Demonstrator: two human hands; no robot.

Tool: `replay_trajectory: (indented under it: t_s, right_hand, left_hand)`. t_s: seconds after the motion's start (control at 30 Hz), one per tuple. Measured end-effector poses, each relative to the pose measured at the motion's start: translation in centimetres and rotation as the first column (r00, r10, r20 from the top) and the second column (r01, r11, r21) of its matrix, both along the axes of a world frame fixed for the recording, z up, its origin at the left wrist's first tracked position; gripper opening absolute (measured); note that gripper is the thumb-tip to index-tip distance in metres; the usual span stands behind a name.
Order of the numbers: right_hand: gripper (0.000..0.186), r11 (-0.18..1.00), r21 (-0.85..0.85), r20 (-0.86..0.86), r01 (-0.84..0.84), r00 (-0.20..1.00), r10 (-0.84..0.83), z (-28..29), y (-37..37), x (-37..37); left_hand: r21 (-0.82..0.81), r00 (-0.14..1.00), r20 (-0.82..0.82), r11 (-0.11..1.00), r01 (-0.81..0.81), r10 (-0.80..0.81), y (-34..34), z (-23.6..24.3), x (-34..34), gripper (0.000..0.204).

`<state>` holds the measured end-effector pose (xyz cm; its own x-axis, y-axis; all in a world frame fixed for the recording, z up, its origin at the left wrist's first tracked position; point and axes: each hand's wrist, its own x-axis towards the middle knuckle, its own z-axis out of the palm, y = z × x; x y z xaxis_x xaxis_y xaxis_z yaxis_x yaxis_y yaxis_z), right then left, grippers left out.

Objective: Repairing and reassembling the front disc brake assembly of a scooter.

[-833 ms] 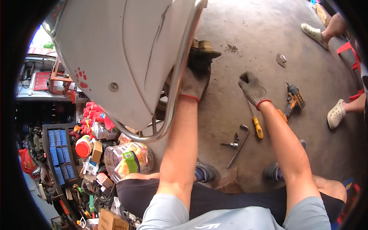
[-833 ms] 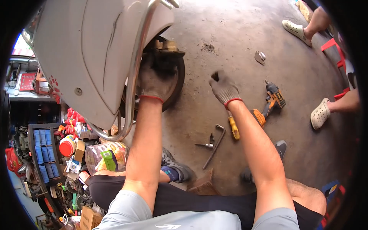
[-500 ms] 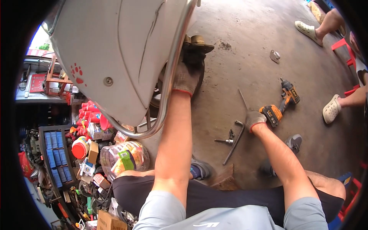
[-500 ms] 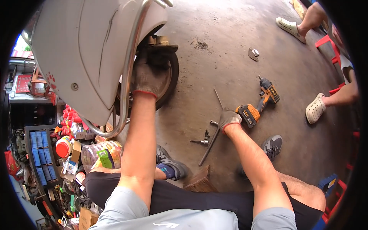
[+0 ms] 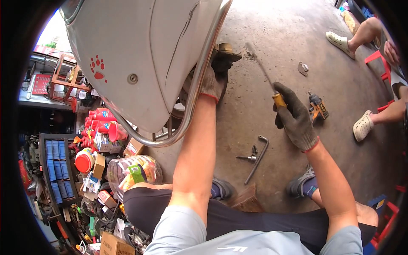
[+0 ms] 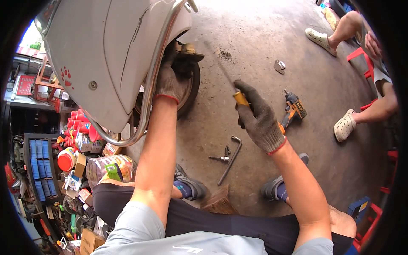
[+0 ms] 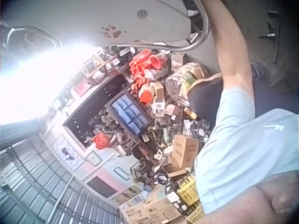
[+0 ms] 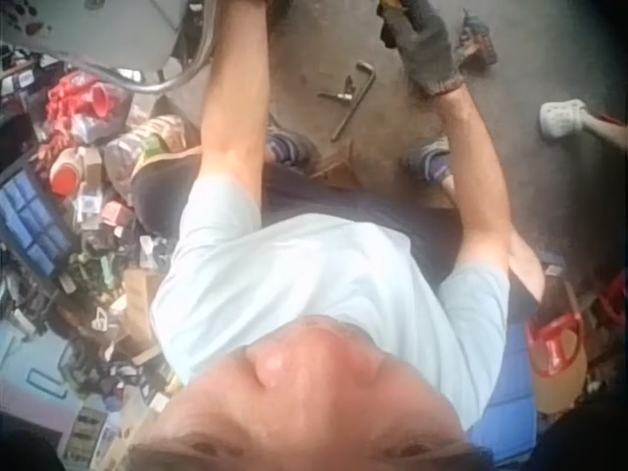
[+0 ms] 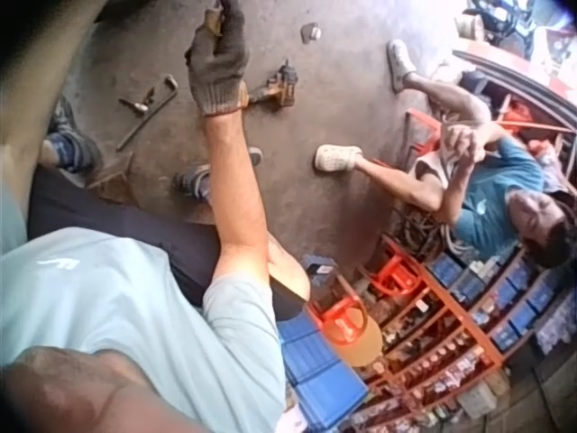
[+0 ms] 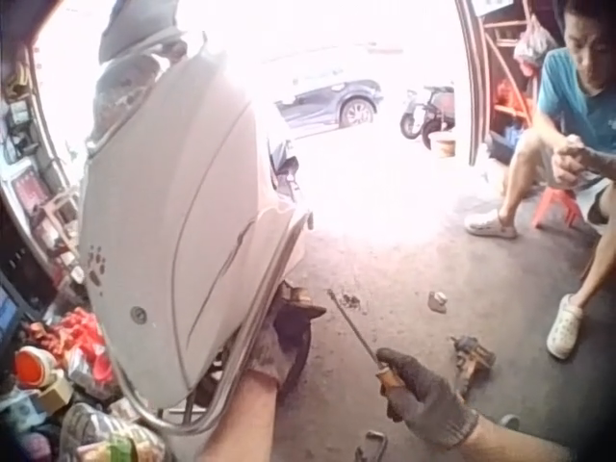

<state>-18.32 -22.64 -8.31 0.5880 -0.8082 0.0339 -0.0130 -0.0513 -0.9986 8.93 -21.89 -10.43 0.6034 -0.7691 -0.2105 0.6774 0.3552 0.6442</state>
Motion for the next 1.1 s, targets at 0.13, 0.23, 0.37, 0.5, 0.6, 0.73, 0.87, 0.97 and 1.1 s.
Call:
replay_trajectory:
  t_s: [0.13,0.23,0.37,0.5,0.6,0.73,0.87,0.97,1.1]
  right_hand:
    - [0.049,0.955,0.214,-0.225,-0.205,0.941,0.252,4.4,0.3,0.0]
    - [0.049,0.95,0.228,-0.288,-0.214,0.917,0.276,5.2,0.2,0.8]
    - [0.048,0.94,0.225,-0.331,-0.255,0.888,0.32,6.8,-0.3,1.9]
    - [0.051,0.922,0.24,-0.376,-0.305,0.846,0.378,8.3,-1.2,2.6]
    - [0.05,0.916,0.255,-0.399,-0.311,0.829,0.392,9.3,-1.9,2.8]
    - [0.049,0.905,0.254,-0.406,-0.341,0.812,0.419,10.5,-2.1,3.3]
    - [0.048,0.902,0.241,-0.435,-0.358,0.791,0.43,10.7,-2.2,3.8]
    - [0.047,0.904,0.241,-0.452,-0.354,0.783,0.427,10.5,-2.6,3.7]
    - [0.047,0.908,0.235,-0.432,-0.348,0.799,0.418,10.3,-1.9,4.0]
  left_hand:
    - [0.008,0.998,0.061,1.0,0.009,-0.01,0.0,0.9,-0.7,0.018]
    - [0.007,0.997,0.064,0.999,-0.05,0.049,-0.6,0.4,-0.5,0.019]
    - [-0.01,0.993,0.097,0.998,-0.059,0.06,-0.6,0.6,-1.0,0.024]
    - [0.016,0.987,0.135,0.996,-0.089,0.086,-0.1,0.7,-0.6,0.026]
    - [0.061,0.992,0.123,0.998,-0.011,0.003,0.5,1.6,-1.3,0.029]
    - [0.1,0.991,0.116,0.992,-0.071,0.06,0.6,1.7,-1.2,0.03]
    - [0.086,0.985,0.12,0.987,-0.138,0.127,0.5,1.9,-1.2,0.028]
    - [0.047,0.992,0.088,0.994,-0.096,0.092,1.0,2.6,-2.2,0.028]
    - [0.121,0.995,0.05,0.988,-0.094,0.089,0.1,1.2,-0.7,0.025]
